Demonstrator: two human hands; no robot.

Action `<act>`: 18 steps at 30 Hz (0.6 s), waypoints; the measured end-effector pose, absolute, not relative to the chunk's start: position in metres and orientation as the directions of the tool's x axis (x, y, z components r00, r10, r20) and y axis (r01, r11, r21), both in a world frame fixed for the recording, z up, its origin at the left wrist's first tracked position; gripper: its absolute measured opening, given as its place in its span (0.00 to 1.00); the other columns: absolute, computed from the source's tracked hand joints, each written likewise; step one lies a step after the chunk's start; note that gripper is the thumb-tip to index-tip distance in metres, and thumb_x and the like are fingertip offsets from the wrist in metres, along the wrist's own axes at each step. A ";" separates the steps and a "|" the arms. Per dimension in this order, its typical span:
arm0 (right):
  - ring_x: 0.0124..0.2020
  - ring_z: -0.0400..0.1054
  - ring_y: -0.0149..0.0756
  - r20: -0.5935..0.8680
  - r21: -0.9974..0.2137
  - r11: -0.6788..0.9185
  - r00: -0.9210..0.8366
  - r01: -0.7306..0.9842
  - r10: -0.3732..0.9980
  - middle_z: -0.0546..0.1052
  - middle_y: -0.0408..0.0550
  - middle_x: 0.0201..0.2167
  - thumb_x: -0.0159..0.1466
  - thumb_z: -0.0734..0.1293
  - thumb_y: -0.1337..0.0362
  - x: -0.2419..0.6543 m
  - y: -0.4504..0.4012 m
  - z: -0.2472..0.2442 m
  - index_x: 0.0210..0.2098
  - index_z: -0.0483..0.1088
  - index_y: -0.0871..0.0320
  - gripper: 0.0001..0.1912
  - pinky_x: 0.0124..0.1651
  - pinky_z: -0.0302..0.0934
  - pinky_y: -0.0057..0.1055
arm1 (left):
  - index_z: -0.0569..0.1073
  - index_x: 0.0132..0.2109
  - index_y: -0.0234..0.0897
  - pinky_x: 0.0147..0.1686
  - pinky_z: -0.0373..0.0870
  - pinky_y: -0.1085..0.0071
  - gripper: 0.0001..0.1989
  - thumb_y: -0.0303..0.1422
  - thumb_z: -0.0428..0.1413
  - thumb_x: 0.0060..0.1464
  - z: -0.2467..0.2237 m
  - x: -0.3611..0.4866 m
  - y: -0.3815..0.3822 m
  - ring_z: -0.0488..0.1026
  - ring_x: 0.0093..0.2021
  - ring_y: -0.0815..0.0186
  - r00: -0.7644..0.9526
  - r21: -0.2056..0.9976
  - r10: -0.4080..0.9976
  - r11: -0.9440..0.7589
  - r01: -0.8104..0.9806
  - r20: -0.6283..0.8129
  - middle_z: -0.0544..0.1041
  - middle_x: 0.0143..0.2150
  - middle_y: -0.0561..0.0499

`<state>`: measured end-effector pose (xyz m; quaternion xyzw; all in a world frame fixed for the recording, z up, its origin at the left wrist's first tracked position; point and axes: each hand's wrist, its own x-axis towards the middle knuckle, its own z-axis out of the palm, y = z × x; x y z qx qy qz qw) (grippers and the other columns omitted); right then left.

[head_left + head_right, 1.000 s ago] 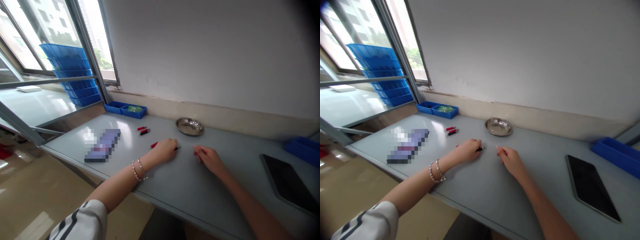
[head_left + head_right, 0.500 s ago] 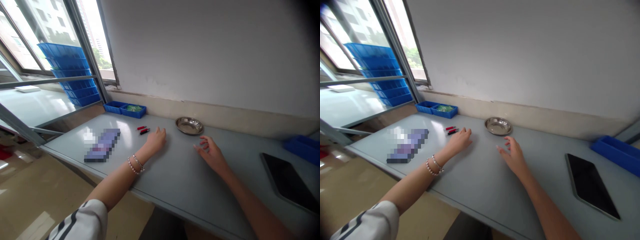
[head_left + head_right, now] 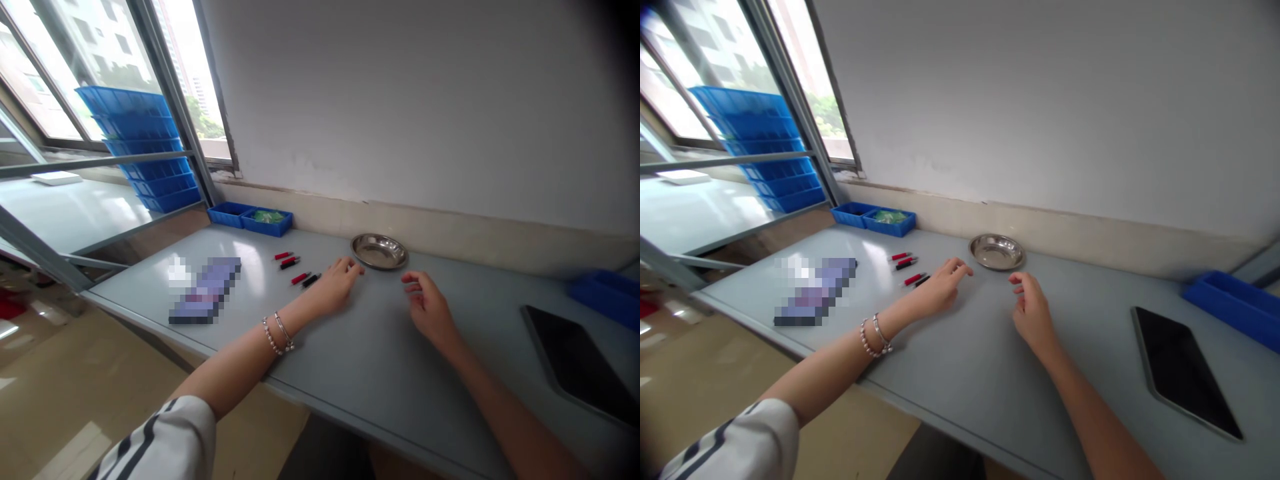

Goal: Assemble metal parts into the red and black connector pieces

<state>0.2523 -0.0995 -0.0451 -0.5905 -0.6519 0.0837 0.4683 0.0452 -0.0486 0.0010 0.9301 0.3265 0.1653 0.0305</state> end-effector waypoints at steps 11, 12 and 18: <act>0.32 0.64 0.33 0.519 -0.664 0.292 0.142 0.689 0.843 0.68 0.49 0.37 0.46 0.53 0.76 0.251 -0.100 -0.047 0.40 0.60 0.56 0.23 0.34 0.61 0.33 | 0.68 0.29 0.32 0.45 0.63 0.67 0.14 0.13 0.44 0.39 -0.009 0.048 -0.042 0.59 0.47 0.62 0.795 0.227 0.450 -0.893 0.389 0.406 0.65 0.48 0.45; 0.32 0.64 0.33 0.517 -0.664 0.289 0.144 0.689 0.844 0.68 0.49 0.37 0.45 0.53 0.75 0.251 -0.100 -0.047 0.40 0.60 0.56 0.23 0.35 0.61 0.33 | 0.66 0.24 0.32 0.44 0.63 0.68 0.11 0.14 0.46 0.40 -0.010 0.049 -0.042 0.60 0.46 0.62 0.802 0.238 0.442 -0.896 0.374 0.402 0.66 0.47 0.45; 0.32 0.63 0.33 0.489 -0.673 0.268 0.144 0.689 0.860 0.67 0.49 0.37 0.45 0.53 0.75 0.251 -0.100 -0.047 0.41 0.60 0.56 0.24 0.33 0.61 0.32 | 0.65 0.20 0.32 0.42 0.62 0.67 0.09 0.18 0.50 0.44 -0.009 0.053 -0.049 0.62 0.46 0.61 0.848 0.232 0.407 -0.910 0.344 0.338 0.69 0.46 0.44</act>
